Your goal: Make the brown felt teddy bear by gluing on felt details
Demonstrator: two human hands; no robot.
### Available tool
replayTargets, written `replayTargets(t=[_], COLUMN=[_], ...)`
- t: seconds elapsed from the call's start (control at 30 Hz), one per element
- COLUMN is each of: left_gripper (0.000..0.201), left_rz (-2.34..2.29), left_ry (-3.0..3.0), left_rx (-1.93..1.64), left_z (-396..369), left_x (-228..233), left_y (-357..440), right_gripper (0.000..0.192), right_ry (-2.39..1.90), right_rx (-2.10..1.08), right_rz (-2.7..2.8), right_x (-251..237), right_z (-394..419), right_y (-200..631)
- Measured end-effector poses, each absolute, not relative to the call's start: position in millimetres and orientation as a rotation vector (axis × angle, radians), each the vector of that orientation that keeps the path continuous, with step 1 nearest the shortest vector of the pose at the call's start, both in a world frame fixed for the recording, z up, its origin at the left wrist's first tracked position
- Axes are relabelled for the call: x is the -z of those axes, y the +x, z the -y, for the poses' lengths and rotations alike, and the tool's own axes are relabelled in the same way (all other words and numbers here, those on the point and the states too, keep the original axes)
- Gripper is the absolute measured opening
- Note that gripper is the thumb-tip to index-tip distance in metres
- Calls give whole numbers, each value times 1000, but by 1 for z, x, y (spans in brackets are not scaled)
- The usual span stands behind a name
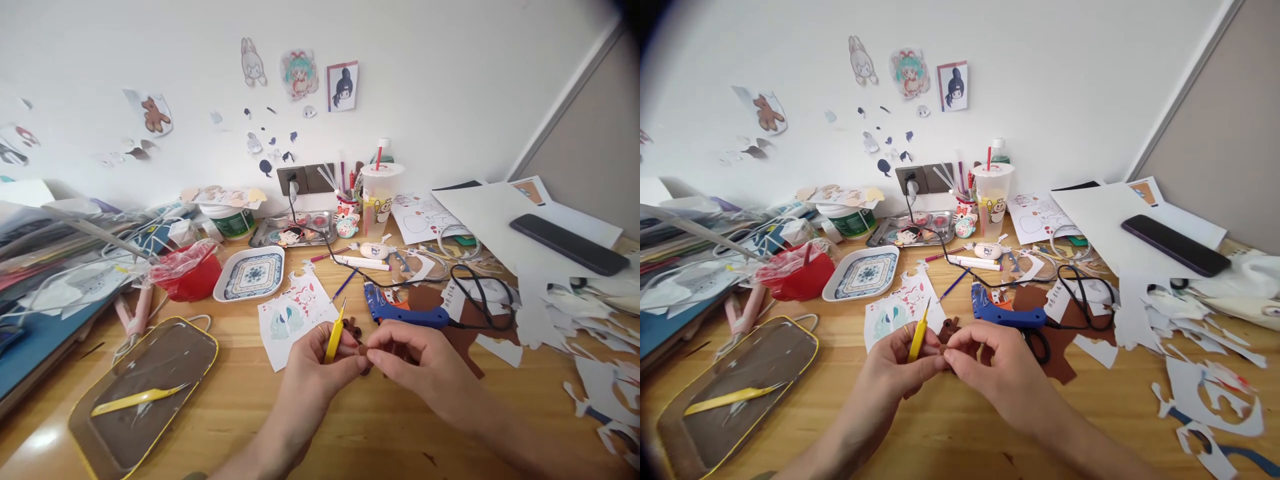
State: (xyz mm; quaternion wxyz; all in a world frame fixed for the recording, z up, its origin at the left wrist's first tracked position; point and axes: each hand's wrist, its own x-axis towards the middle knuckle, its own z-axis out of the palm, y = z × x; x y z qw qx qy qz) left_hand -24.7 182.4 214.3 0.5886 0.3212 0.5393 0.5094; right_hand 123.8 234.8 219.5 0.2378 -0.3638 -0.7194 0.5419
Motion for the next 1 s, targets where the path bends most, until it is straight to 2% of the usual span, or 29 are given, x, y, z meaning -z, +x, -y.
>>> replayTargets(t=[0.17, 0.3, 0.37, 0.47, 0.57, 0.77, 0.9, 1.0], left_gripper=[20, 12, 19, 26, 22, 41, 55, 53], left_rz=[-1294, -1283, -1270, -1378, -1552, -1704, -1698, -1716], left_ry=[798, 830, 876, 1092, 1466, 2159, 2375, 2426], left_rx=[-1153, -1204, -1240, -1238, -1248, -1258, -1189, -1131], left_z=[-181, -179, -178, -175, -170, -162, -161, -162], left_x=[-213, -214, -214, -214, -213, -207, -200, -197], left_y=[-24, -27, -28, -29, -29, -31, -34, -36], right_gripper=[14, 15, 17, 16, 15, 17, 15, 14], right_ry=[-1038, -1121, -1150, -1155, -1192, -1246, -1257, -1212], right_rx=[-1655, -1749, -1739, -1674, -1554, -1450, -1327, -1200], right_rz=[1822, 1677, 1648, 1666, 1673, 1628, 1682, 1774], right_x=[-215, -213, -213, -214, -214, -214, -216, -217], right_z=[-236, -237, -237, -237, -237, -237, -236, -236], right_y=[125, 124, 124, 125, 128, 132, 132, 132])
